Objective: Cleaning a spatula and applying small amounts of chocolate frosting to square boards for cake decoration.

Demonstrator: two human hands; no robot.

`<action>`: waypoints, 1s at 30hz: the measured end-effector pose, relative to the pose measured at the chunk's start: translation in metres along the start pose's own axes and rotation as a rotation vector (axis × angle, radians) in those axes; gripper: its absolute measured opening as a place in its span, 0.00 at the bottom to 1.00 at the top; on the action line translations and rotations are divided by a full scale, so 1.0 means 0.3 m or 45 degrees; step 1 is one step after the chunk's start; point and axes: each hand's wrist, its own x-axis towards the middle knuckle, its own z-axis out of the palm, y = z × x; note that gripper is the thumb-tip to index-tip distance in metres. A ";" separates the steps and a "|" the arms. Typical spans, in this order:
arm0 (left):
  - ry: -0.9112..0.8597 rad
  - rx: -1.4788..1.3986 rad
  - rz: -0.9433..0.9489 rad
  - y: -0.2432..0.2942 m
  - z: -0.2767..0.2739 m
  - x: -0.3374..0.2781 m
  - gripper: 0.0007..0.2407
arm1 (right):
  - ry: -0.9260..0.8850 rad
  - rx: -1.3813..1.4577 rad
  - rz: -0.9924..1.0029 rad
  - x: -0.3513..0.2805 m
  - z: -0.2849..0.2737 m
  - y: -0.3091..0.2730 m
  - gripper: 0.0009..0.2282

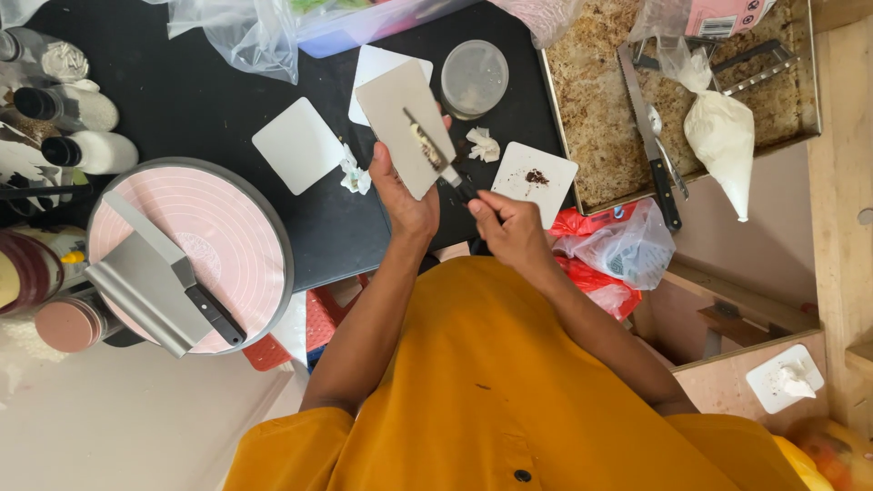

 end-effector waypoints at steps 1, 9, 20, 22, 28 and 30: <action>-0.001 0.000 0.000 -0.008 -0.013 0.001 0.28 | 0.000 0.000 0.000 -0.010 0.009 0.006 0.12; 0.132 -0.040 -0.063 -0.022 -0.059 0.001 0.29 | -0.268 0.484 0.394 0.002 -0.010 -0.109 0.13; 0.195 -0.083 0.013 -0.038 -0.121 -0.072 0.26 | 0.186 -0.179 -0.139 0.091 -0.040 -0.028 0.12; 0.206 -0.049 0.017 -0.050 -0.146 -0.081 0.26 | 0.192 -0.221 -0.135 0.086 -0.028 -0.009 0.12; -0.026 0.036 0.007 0.016 -0.017 -0.052 0.28 | 0.144 -0.158 -0.217 0.038 0.013 0.000 0.12; 0.088 -0.023 0.001 0.000 -0.031 -0.041 0.30 | 0.099 -0.170 -0.243 0.012 0.034 0.010 0.13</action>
